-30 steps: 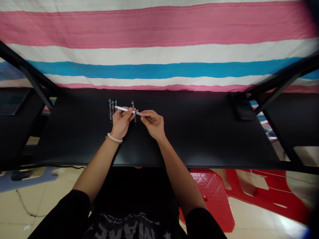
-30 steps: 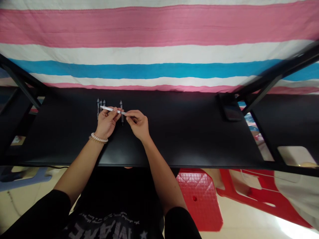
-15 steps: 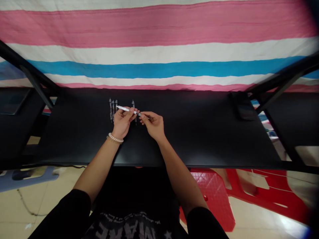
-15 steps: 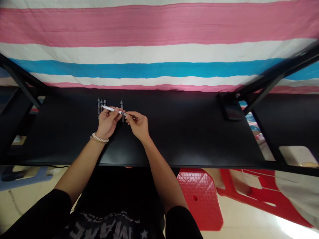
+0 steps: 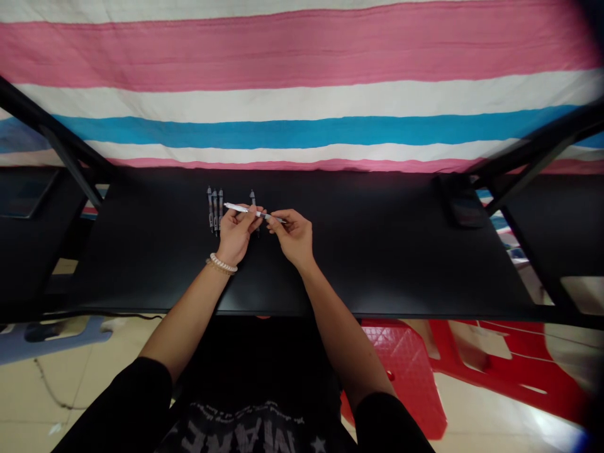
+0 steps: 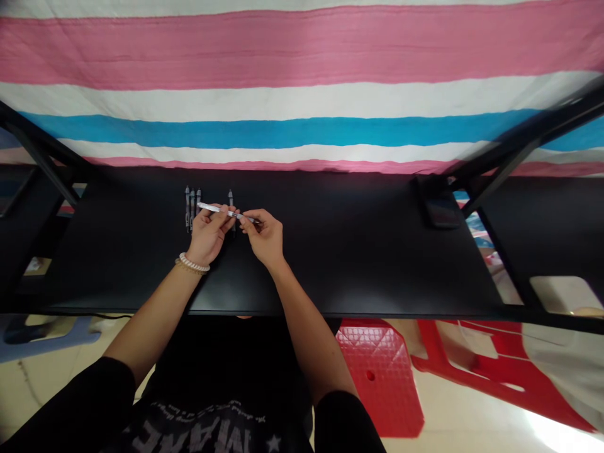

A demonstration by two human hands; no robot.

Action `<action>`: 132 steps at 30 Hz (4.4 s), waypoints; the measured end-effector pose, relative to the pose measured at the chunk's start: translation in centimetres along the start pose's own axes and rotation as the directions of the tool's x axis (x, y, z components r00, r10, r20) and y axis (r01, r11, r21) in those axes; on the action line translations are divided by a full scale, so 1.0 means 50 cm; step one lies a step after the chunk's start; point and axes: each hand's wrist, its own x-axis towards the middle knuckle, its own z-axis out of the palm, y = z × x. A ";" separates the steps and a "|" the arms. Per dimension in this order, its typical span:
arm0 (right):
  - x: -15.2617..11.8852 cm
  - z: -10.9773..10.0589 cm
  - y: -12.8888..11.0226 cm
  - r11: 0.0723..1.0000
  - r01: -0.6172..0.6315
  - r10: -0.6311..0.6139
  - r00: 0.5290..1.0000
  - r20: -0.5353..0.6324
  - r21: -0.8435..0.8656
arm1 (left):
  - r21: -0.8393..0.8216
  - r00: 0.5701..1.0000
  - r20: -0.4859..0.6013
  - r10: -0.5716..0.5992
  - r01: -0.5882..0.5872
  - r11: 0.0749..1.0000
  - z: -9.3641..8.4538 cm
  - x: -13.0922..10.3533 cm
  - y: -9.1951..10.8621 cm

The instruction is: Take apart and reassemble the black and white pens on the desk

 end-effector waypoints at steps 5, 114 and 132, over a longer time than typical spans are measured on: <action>-0.001 -0.001 -0.001 1.000 -0.015 0.015 1.000 0.015 0.001 | -0.007 1.000 0.009 0.001 -0.001 1.000 0.001 -0.003 0.003; -0.011 -0.011 -0.008 0.557 0.477 -0.147 0.862 0.485 -0.680 | -0.300 0.970 0.126 -0.209 0.237 0.924 -0.002 -0.024 0.082; -0.011 0.016 -0.008 0.398 0.495 -0.080 0.857 0.509 -0.772 | 0.491 0.921 0.017 0.390 -0.347 0.799 -0.029 0.018 0.008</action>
